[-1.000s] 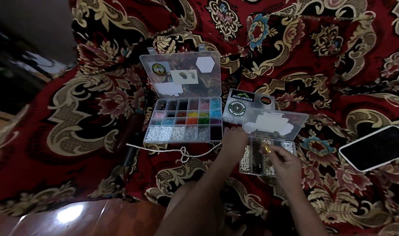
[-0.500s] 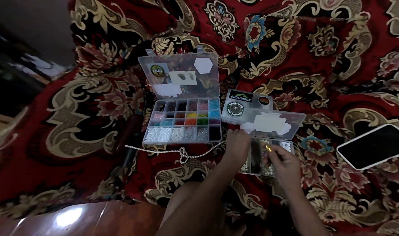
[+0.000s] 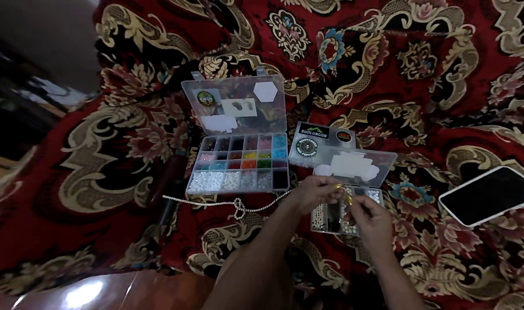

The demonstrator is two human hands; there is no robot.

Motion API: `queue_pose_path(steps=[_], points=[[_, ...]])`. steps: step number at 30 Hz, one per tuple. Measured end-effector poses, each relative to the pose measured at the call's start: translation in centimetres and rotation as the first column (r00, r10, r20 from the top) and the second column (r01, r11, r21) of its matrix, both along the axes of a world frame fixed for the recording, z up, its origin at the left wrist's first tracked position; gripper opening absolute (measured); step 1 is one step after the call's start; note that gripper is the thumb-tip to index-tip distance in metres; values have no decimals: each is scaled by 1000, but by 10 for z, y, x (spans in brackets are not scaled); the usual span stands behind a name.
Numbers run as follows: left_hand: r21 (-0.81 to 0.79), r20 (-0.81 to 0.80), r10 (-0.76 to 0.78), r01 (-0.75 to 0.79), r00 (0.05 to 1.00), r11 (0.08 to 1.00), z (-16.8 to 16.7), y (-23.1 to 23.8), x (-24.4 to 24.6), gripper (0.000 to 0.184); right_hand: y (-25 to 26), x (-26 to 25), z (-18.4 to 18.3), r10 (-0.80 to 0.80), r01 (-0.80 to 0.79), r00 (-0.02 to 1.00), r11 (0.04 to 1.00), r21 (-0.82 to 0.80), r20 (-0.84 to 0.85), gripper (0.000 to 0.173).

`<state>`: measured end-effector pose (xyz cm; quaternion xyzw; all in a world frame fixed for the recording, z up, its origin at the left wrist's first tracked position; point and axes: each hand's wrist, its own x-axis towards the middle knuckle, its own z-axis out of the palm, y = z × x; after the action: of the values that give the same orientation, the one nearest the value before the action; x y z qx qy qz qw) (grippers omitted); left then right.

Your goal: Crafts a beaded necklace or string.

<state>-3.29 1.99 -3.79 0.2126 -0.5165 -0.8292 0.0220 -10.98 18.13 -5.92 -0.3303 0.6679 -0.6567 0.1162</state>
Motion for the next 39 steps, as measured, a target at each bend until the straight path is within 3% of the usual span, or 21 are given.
queue_pose_path(steps=[4, 10, 39], points=[[103, -15, -49, 50, 999, 993, -4, 3, -1, 20, -1, 1, 1, 14, -14, 1000, 1000, -18, 9, 12], [136, -29, -78, 82, 996, 987, -6, 2, -1, 23, -3, 3, -2, -10, 10, 1000, 1000, -9, 7, 11], [-6, -36, -124, 124, 992, 992, -4, -3, -1, 18, -4, 4, -2, -54, 58, 997, 996, 72, -61, 12]])
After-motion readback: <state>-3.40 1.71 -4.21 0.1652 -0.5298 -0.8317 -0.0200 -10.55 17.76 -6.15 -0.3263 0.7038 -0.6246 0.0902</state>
